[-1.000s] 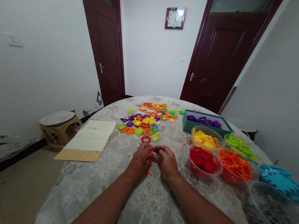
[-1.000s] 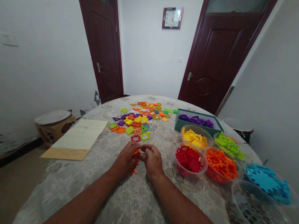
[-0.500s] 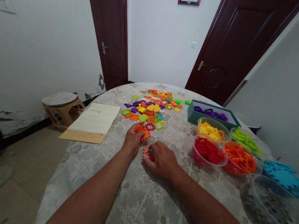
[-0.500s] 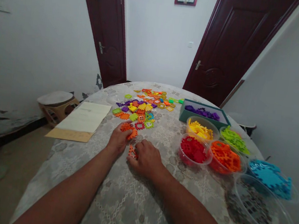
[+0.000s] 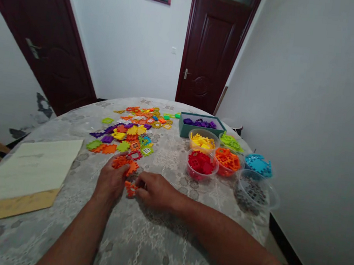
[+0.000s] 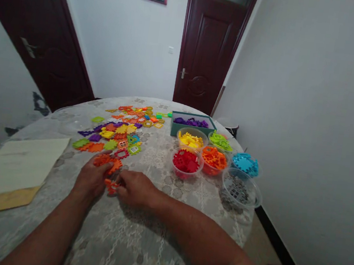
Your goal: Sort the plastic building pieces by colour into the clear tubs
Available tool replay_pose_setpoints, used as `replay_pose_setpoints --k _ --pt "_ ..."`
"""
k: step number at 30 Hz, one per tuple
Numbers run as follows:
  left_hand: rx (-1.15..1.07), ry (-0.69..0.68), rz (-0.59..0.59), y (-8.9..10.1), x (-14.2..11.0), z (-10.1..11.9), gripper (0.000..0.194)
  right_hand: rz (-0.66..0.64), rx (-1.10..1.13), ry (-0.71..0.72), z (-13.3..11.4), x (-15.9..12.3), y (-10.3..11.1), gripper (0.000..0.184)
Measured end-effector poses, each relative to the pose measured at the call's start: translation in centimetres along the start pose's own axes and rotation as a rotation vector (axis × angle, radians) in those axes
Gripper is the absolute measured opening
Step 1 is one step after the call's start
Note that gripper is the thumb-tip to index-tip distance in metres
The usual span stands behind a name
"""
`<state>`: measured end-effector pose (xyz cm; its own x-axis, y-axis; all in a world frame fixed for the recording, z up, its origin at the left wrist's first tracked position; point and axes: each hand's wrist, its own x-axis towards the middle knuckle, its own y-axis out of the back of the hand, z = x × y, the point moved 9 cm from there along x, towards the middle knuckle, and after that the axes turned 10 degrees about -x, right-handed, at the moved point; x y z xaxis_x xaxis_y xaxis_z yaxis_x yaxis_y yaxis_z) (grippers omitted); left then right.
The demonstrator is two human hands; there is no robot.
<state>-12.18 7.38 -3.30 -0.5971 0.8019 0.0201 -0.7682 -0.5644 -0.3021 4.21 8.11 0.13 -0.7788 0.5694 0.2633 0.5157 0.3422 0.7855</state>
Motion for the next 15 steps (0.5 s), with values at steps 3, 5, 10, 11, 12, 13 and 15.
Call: replay_pose_setpoints --k 3,5,10,11,12,13,15 --pt "0.031 -0.007 -0.003 -0.1 -0.1 0.0 0.062 0.08 0.037 0.002 -0.9 -0.3 4.4 0.012" --pt "0.044 -0.005 -0.002 -0.3 -0.1 -0.2 0.059 0.179 -0.007 -0.043 -0.6 -1.0 8.6 0.008" --pt "-0.012 0.041 -0.023 -1.0 -0.3 -1.1 0.057 0.541 -0.338 -0.327 5.0 -6.6 20.7 0.011" --pt "-0.023 0.052 -0.026 -1.1 -0.4 -1.3 0.057 0.548 -0.415 -0.382 6.5 -7.8 22.3 0.012" --pt "-0.024 0.056 -0.033 -1.2 -0.4 -1.3 0.056 0.544 -0.484 -0.441 8.1 -9.0 23.6 0.012" --pt "-0.014 0.055 -0.04 -1.3 -0.5 -1.2 0.055 0.53 -0.541 -0.502 9.7 -10.2 24.7 0.013" --pt "0.021 0.042 -0.052 -1.5 -0.6 -0.9 0.054 0.489 -0.637 -0.618 12.6 -12.0 26.1 0.013"
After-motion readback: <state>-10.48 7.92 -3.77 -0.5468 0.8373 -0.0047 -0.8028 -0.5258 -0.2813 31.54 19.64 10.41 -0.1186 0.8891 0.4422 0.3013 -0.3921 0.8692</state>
